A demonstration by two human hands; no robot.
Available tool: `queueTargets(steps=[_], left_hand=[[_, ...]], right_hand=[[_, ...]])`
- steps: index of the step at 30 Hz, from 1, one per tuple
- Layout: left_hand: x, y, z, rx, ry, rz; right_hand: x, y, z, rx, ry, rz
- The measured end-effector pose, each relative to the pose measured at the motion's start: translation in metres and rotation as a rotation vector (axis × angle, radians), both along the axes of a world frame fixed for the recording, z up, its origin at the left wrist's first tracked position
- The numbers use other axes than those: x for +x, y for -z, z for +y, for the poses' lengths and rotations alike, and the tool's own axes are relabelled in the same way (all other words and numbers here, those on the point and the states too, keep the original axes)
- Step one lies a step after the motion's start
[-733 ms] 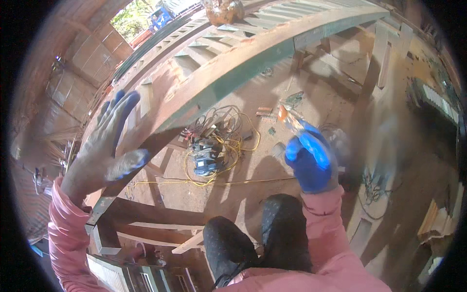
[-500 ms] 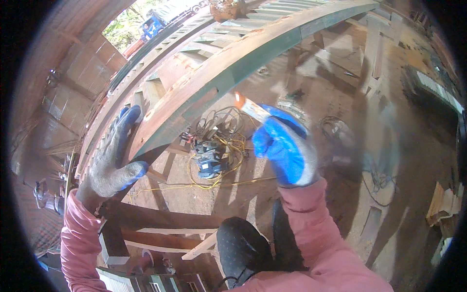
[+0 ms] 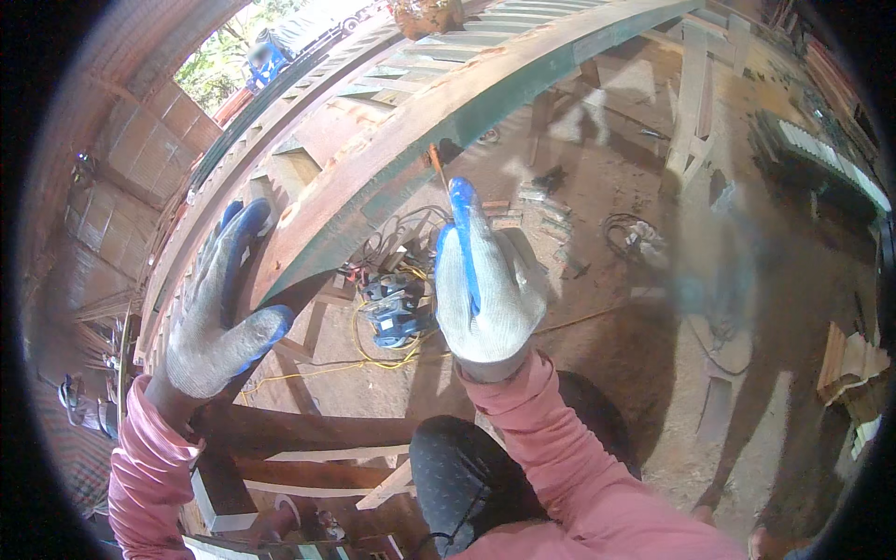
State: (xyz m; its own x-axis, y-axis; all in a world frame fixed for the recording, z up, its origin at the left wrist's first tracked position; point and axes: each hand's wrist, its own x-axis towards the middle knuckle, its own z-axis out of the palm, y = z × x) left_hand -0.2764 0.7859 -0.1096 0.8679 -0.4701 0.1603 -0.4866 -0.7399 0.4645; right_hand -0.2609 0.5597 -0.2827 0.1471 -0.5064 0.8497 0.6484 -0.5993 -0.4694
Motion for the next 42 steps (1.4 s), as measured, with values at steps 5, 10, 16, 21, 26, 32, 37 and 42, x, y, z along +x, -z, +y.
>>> queueTargets(steps=[5, 10, 16, 21, 26, 32, 37, 42], left_hand=[[0.004, 0.001, -0.002, 0.024, 0.04, -0.054], [0.005, 0.004, -0.001, -0.006, 0.022, -0.051], [0.003, 0.003, -0.003, -0.044, 0.008, -0.038], [0.006, 0.006, -0.003, -0.102, 0.019, -0.012], [0.005, 0.003, -0.003, -0.105, 0.013, -0.003], [0.004, 0.005, -0.006, -0.157, -0.007, 0.033], [0.003, 0.0, -0.008, -0.132, 0.011, 0.013], [0.004, 0.0, -0.006, -0.121, 0.018, 0.065]], right_hand=[[0.011, 0.007, 0.016, -0.094, 0.051, 0.041], [0.01, 0.009, 0.027, -0.11, -0.004, -0.005], [-0.012, 0.01, 0.01, 0.115, -0.198, 0.001], [-0.015, 0.005, 0.004, 0.21, -0.337, 0.097], [-0.022, 0.004, 0.014, 0.172, -0.412, 0.069], [-0.015, 0.002, 0.001, 0.128, -0.3, 0.133], [-0.012, -0.007, 0.003, -0.056, -0.141, 0.039], [-0.014, 0.0, -0.004, 0.098, -0.215, 0.078]])
